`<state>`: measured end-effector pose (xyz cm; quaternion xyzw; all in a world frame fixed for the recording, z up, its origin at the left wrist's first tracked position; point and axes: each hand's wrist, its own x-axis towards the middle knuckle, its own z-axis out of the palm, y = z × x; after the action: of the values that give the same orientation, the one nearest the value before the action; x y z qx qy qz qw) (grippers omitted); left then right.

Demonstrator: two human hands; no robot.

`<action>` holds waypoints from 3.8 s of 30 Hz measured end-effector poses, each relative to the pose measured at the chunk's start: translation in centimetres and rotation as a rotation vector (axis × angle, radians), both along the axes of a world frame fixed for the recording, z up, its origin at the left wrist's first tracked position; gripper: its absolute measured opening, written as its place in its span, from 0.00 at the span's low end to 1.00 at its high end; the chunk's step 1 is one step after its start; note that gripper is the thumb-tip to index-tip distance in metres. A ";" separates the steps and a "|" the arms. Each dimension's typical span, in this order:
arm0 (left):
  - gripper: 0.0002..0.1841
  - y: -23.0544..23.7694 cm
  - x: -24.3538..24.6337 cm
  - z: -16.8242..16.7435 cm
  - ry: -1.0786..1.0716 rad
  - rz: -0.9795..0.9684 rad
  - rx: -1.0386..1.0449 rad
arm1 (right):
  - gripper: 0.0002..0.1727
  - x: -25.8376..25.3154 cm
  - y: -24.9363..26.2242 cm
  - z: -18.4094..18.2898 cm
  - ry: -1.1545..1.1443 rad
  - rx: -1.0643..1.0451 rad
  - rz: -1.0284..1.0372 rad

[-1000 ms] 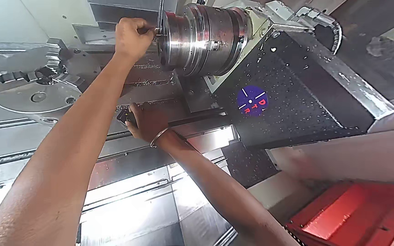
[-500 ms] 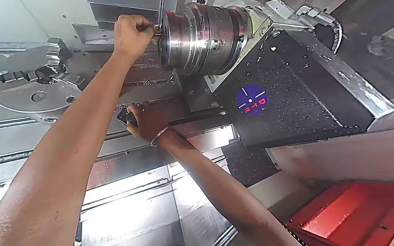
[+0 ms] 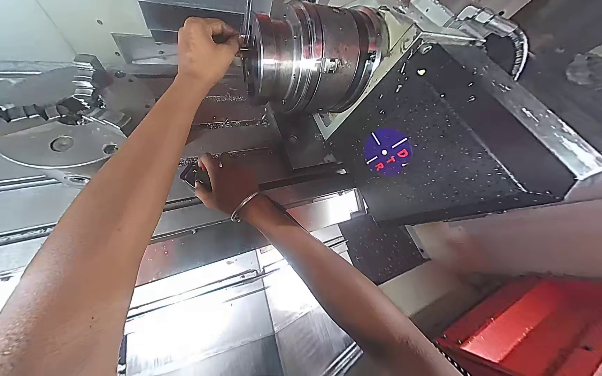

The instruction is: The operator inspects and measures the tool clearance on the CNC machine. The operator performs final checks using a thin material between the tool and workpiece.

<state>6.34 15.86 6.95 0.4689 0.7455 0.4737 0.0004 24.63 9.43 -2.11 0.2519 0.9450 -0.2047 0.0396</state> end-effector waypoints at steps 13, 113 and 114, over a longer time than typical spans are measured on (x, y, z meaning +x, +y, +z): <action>0.13 0.0 0.3 0.0 -0.038 0.014 0.007 | 0.34 0.0 0.1 0.2 0.007 0.003 -0.007; 0.16 -0.8 0.1 0.8 0.120 0.008 -0.115 | 0.33 0.0 0.0 0.1 0.028 0.005 -0.029; 0.16 -0.8 0.1 0.9 0.119 0.008 -0.119 | 0.33 0.0 0.0 0.1 0.023 0.013 -0.026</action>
<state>6.43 15.06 7.84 0.4924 0.7728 0.4000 -0.0177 24.66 9.44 -1.99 0.2621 0.9434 -0.2018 0.0245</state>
